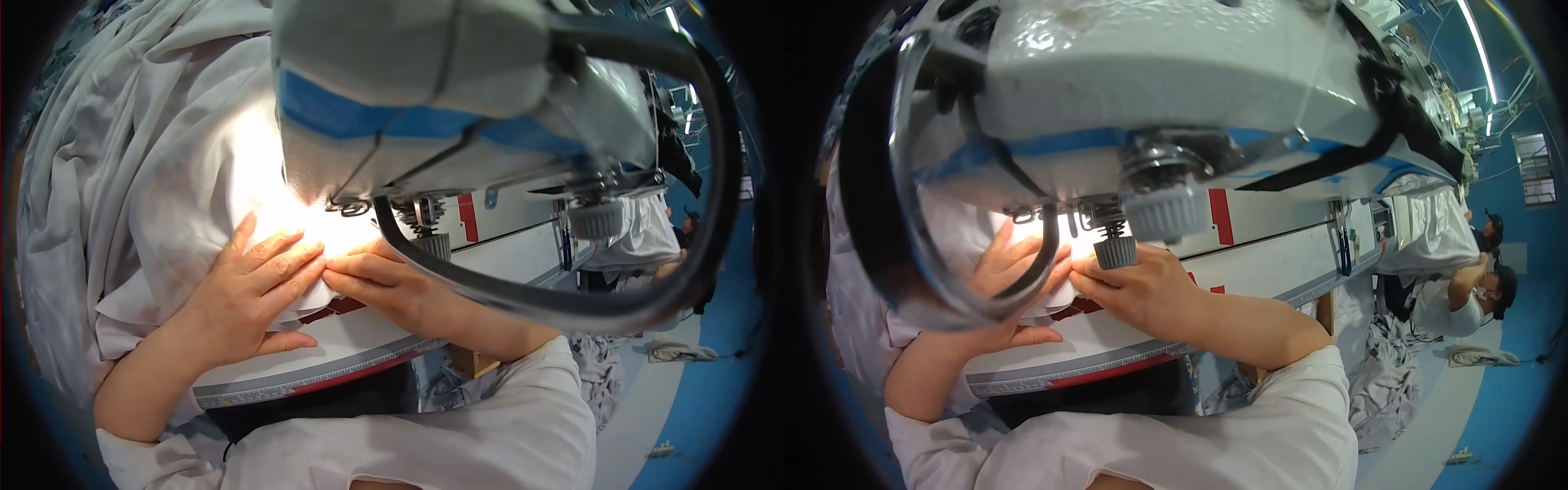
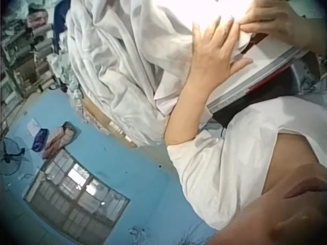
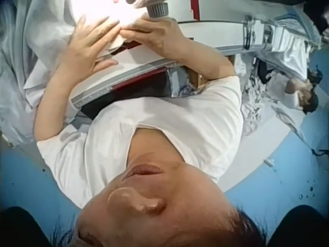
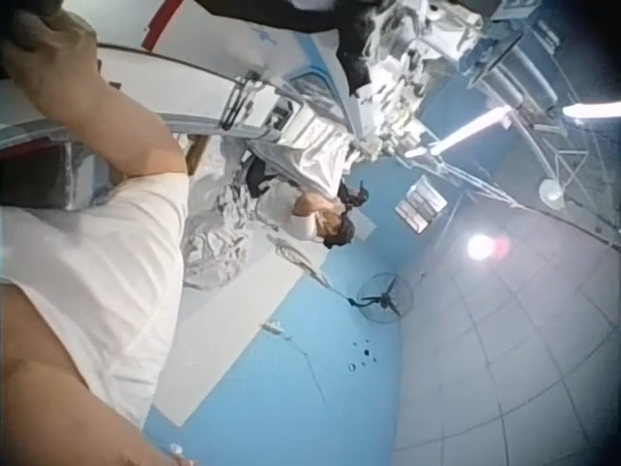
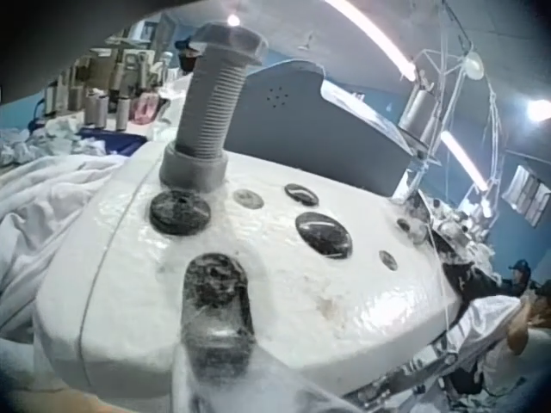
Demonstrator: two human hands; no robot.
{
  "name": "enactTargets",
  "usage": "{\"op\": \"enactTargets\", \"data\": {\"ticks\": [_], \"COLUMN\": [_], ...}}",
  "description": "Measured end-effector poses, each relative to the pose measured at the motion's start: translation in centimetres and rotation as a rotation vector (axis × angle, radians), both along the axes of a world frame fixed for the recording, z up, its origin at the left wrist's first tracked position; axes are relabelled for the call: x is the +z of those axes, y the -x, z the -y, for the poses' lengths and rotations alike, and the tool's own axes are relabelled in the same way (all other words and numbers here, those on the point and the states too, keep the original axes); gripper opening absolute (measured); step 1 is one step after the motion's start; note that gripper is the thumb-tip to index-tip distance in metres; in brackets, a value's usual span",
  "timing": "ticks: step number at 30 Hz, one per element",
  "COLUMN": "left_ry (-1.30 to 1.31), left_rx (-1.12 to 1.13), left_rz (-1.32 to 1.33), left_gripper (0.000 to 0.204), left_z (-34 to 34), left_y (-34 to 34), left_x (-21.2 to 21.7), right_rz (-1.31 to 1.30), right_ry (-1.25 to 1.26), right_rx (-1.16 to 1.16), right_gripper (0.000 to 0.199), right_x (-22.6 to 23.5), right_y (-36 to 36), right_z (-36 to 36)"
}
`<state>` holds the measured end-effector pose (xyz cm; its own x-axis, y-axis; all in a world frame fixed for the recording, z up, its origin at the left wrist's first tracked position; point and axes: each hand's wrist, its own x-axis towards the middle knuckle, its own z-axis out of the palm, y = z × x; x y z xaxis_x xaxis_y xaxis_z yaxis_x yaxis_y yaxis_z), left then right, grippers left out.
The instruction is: Sewing fabric pieces together using an industrial sewing machine to create pillowcases.
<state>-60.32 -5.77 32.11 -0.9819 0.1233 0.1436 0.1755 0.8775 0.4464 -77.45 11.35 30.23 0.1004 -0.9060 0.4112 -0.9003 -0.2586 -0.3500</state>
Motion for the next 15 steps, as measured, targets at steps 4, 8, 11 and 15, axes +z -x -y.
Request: {"op": "enactTargets", "data": {"ticks": [4, 8, 11, 15], "left_ry": [-0.024, -0.003, -0.028, 0.002], "left_rx": [-0.014, -0.005, 0.007, 0.027], "left_rz": [-0.021, -0.034, -0.057, -0.052], "left_gripper": [0.070, 0.072, 0.070, 0.067], "left_z": [0.8, 1.6, 1.9, 2.8], "left_y": [0.8, 1.8, 2.3, 2.5], "left_x": [-0.2, -0.7, -0.6, -0.6], "right_rz": [0.065, 0.086, 0.191, 0.255], "right_ry": [-0.123, -0.009, -0.154, -0.252], "right_rx": [0.025, 0.041, -0.043, -0.159], "right_gripper": [0.037, 0.037, 0.035, 0.031], "right_x": [0.0, -0.9, -0.4, -0.5], "right_y": [0.6, 1.7, 1.6, 1.3], "right_z": [0.1, 0.9, 0.9, 1.5]}}
